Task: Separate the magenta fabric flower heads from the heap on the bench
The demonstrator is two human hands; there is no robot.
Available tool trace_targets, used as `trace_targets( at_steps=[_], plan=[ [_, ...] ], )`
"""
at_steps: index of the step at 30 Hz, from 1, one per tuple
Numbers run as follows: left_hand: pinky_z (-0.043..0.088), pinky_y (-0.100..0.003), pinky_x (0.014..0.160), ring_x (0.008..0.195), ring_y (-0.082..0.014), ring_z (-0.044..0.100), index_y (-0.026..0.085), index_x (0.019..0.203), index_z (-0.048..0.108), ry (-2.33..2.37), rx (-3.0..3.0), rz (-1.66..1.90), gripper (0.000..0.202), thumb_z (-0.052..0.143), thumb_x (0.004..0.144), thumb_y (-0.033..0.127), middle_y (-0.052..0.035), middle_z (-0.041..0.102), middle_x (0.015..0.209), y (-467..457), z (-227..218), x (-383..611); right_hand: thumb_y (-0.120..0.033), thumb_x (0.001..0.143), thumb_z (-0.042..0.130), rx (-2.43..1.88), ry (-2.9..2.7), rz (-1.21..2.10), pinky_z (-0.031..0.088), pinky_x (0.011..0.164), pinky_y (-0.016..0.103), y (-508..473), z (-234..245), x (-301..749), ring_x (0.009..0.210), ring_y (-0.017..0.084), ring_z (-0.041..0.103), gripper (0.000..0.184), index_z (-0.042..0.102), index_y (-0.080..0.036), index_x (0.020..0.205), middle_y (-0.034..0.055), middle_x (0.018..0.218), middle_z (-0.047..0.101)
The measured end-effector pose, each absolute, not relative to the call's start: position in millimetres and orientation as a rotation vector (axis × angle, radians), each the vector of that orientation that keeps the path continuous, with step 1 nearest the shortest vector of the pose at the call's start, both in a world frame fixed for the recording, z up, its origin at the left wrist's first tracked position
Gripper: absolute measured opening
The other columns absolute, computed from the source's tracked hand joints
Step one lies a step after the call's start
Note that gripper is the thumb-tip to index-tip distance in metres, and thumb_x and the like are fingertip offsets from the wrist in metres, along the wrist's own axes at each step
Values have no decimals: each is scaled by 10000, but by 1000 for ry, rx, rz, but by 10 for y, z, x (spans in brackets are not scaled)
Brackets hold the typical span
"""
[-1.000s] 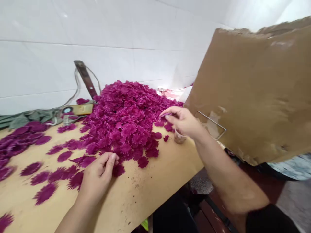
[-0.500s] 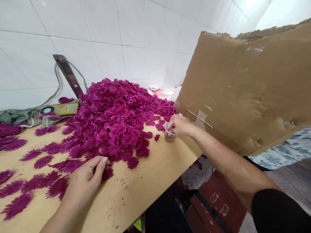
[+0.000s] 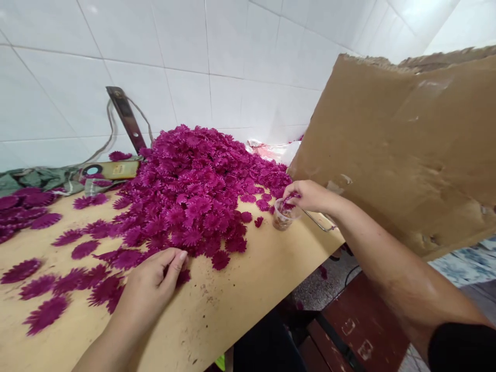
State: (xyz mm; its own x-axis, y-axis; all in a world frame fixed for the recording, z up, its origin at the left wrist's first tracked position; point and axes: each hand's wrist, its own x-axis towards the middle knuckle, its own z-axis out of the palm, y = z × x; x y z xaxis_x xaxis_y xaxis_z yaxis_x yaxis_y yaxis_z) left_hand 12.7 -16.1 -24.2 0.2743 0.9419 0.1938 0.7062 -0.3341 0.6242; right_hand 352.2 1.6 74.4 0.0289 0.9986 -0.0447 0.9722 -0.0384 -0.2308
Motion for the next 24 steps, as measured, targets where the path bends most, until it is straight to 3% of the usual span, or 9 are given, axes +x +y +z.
trace_targets(
  at_steps=[4,9,14,20,24],
  plan=[
    [437,-265,541,583,-173,582,223,642,573,1479,2109,801,338,394,778,476,-8,626,607,-166,-210,168,-142,748,479,-1959,-1900,76,350,593,234,26,811,3396,618,121,496,106,582,-166,755,17,694,600],
    [441,-286,594,653,-187,588,217,692,576,1480,1936,958,348,384,790,490,-21,634,662,-152,-202,218,-204,801,474,-1729,-1920,351,345,588,230,97,656,2611,623,118,481,97,552,-158,768,23,713,576],
    [457,-317,695,724,-191,590,191,916,600,1404,1622,1157,417,477,730,543,-32,643,739,-148,-164,227,-233,857,399,-1642,-2044,476,288,556,238,116,372,1761,569,110,415,208,507,-163,695,9,642,523],
    [432,-267,614,616,-136,516,174,644,544,1255,1396,1242,393,527,685,565,1,563,617,-133,-96,231,-254,868,386,-1620,-2120,446,261,570,253,197,236,1378,569,116,375,263,508,-166,652,7,620,500],
    [367,-232,495,517,-98,412,185,619,481,1301,1306,1231,339,550,664,514,42,463,562,-108,-118,223,-262,865,382,-1621,-2106,459,248,552,253,253,235,1318,547,113,357,311,484,-173,585,-5,565,463]
  ],
)
